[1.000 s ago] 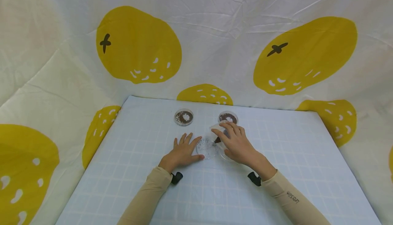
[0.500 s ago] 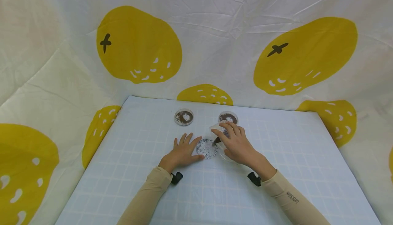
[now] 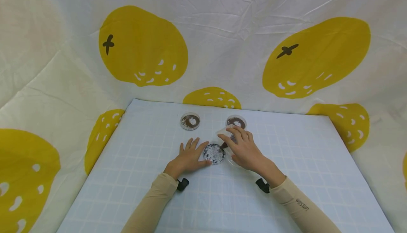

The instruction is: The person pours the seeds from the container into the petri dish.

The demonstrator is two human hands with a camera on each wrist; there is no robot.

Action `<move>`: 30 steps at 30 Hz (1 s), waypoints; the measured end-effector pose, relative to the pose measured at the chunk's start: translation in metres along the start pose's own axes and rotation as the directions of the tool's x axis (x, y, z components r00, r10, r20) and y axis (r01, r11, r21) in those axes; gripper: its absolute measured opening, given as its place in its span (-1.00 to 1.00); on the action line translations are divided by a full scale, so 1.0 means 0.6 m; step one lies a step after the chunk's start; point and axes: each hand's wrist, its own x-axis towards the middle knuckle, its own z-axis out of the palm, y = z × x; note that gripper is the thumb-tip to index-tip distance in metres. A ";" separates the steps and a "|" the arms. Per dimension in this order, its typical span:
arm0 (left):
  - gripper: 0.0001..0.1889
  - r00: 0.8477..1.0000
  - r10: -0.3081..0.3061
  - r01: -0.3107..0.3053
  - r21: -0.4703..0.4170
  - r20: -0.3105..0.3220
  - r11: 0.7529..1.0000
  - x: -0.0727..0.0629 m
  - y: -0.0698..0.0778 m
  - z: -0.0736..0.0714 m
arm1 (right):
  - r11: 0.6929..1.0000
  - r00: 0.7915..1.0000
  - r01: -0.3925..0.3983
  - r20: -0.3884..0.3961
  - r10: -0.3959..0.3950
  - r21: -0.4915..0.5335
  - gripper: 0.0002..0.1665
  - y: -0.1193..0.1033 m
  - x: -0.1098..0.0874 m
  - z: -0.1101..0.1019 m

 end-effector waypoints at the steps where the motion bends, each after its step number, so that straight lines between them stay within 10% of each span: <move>1: -0.14 1.000 0.000 0.000 0.000 0.000 1.000 0.000 0.000 0.001 | 1.000 1.000 -0.001 0.003 0.001 -0.001 0.10 0.000 0.000 0.000; 30: -0.14 1.000 0.002 -0.002 -0.012 -0.002 1.000 0.000 -0.003 0.003 | 1.000 1.000 0.006 0.003 -0.006 -0.004 0.08 0.000 0.001 -0.003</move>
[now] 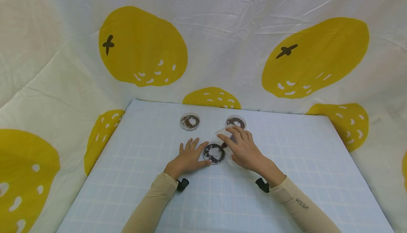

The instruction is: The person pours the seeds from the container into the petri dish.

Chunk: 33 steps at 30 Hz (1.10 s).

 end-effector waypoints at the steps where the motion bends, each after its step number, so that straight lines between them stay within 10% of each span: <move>1: -0.14 1.000 0.000 0.000 0.001 0.002 1.000 0.000 0.000 0.000 | 1.000 1.000 0.001 -0.002 -0.001 0.001 0.08 0.000 0.000 0.000; 33: -0.14 1.000 0.007 -0.007 -0.004 0.003 1.000 -0.005 0.006 -0.008 | 1.000 1.000 0.017 -0.008 -0.017 0.019 0.07 -0.001 0.001 0.004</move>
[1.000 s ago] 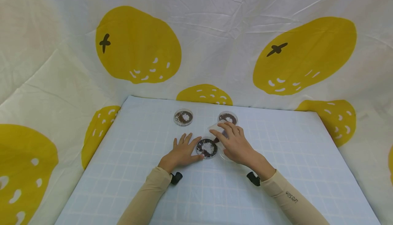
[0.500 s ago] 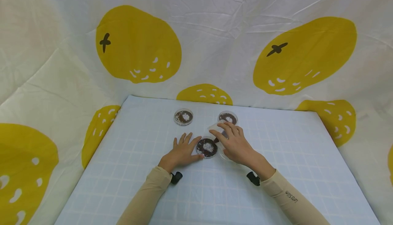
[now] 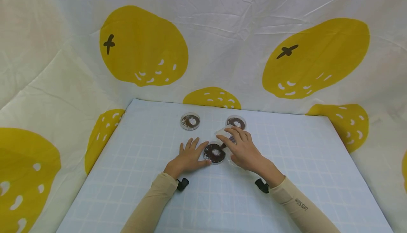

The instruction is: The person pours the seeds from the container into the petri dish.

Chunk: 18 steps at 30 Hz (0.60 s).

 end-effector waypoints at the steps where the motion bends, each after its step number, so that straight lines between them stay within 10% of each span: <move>1: -0.14 1.000 -0.001 0.001 0.001 0.000 1.000 0.000 0.000 0.000 | 1.000 1.000 -0.001 0.000 0.001 0.004 0.08 0.000 -0.001 0.000; 18: -0.16 1.000 -0.008 0.008 0.007 -0.003 1.000 0.001 0.000 0.002 | 0.991 0.997 -0.082 0.002 0.082 0.108 0.22 0.011 -0.009 -0.004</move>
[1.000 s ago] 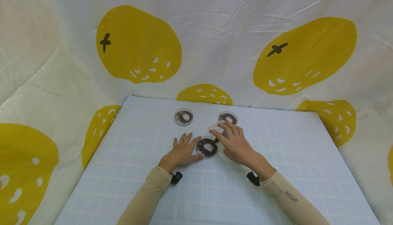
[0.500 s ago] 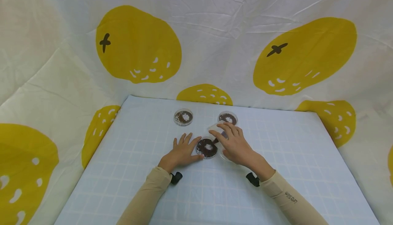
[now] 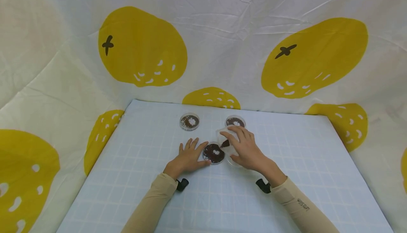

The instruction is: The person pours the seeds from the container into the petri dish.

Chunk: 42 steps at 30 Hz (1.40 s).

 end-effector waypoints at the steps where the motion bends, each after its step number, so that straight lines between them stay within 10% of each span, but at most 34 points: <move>1: -0.16 1.000 -0.001 0.001 0.000 0.001 1.000 -0.001 0.000 -0.001 | 1.000 1.000 -0.012 -0.004 0.012 0.025 0.22 0.002 -0.001 0.000; 14: -0.16 1.000 0.005 -0.005 -0.012 0.001 1.000 -0.001 -0.003 0.005 | 0.878 0.977 -0.168 -0.040 0.208 0.448 0.20 0.032 -0.027 0.014; 27: -0.14 1.000 0.003 -0.003 -0.013 0.016 1.000 0.002 -0.007 0.005 | 0.571 0.909 -0.322 0.077 0.410 0.755 0.18 0.055 -0.054 0.016; 42: -0.16 1.000 0.014 -0.014 -0.028 0.005 1.000 -0.003 -0.001 -0.002 | 0.298 0.853 -0.251 0.065 0.517 0.921 0.13 0.078 -0.077 0.015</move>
